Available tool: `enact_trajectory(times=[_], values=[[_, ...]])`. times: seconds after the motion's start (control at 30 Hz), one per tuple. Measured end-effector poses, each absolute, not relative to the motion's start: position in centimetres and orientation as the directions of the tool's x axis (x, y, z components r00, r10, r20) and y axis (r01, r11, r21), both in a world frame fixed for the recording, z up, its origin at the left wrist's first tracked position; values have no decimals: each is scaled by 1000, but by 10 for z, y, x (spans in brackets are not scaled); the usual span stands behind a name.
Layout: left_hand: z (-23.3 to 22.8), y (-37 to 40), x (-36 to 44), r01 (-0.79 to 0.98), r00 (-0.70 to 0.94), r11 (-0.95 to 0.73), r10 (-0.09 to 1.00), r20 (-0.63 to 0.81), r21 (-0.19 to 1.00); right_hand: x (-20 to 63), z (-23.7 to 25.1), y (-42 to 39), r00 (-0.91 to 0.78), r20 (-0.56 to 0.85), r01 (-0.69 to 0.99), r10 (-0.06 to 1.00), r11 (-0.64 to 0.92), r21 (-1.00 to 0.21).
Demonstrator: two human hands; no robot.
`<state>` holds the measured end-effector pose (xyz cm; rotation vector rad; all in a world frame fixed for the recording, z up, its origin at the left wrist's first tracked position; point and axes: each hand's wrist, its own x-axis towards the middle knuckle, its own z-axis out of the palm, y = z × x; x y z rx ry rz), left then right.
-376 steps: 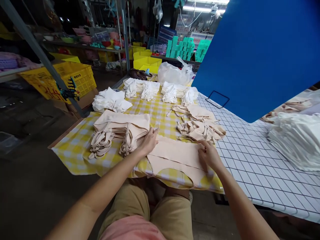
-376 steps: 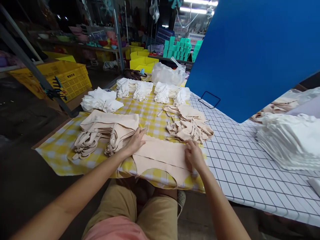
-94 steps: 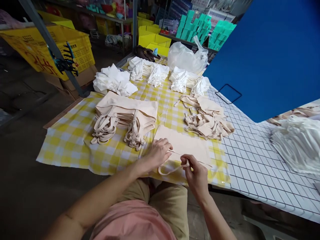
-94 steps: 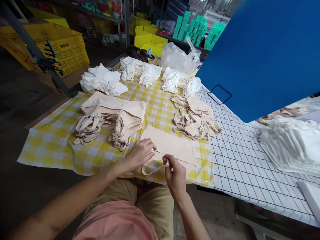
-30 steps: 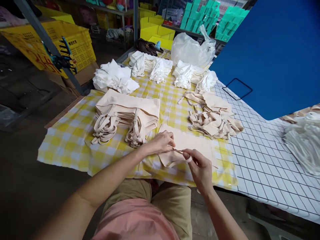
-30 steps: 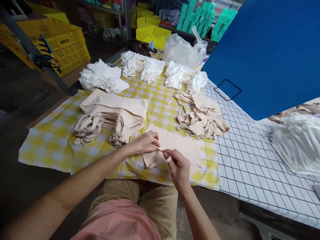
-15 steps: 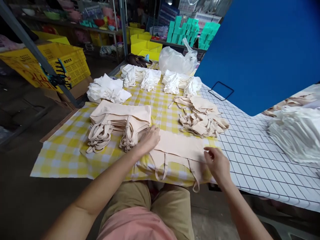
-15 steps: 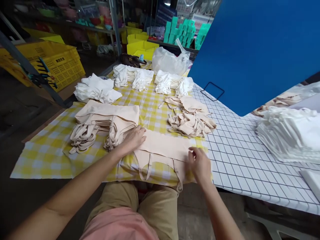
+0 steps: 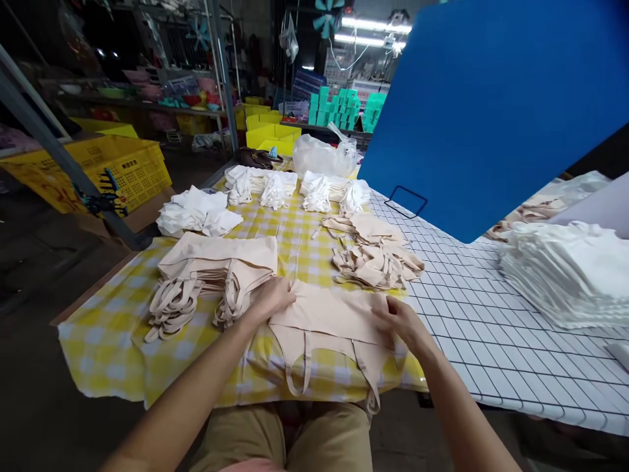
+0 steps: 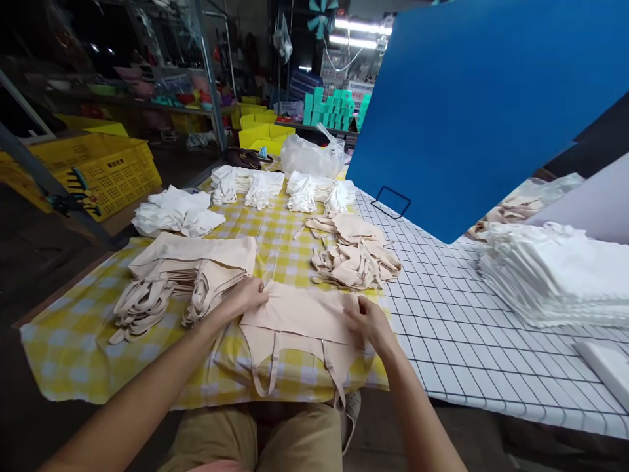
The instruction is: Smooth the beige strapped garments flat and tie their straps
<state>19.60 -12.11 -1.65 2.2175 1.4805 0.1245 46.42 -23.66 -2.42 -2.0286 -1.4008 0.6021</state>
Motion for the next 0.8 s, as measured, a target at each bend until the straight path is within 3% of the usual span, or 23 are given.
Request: enact_trajectory(times=[0.07, 0.17, 0.27, 0.37, 0.47, 0.53, 0.67, 0.8], values=[[-18, -118, 194, 753, 424, -251, 892, -156, 608, 468, -13, -241, 273, -69, 548, 960, -214, -809], [-6, -104, 197, 411, 488, -154, 869, -74, 899, 470, 13, -238, 277, -75, 400, 958, -186, -897], [23, -88, 201, 108, 501, -134, 863, 63, 985, 471, 44, -234, 361, 72, 322, 930, -51, -946], [51, -85, 195, 39, 440, -260, 871, 216, 965, 472, 69, -240, 389, 295, 437, 873, 107, -893], [55, -103, 179, 184, 468, -488, 807, 361, 853, 473, 69, -260, 267, 426, 639, 864, 172, -750], [41, -124, 166, 294, 546, -584, 752, 369, 756, 471, 53, -278, 154, 403, 704, 902, 186, -685], [-8, -171, 146, 451, 730, -700, 646, 222, 554, 461, -3, -317, 26, 223, 752, 974, 128, -646], [-40, -197, 133, 441, 817, -739, 565, 112, 510, 455, -44, -347, -26, 205, 821, 978, 138, -554]])
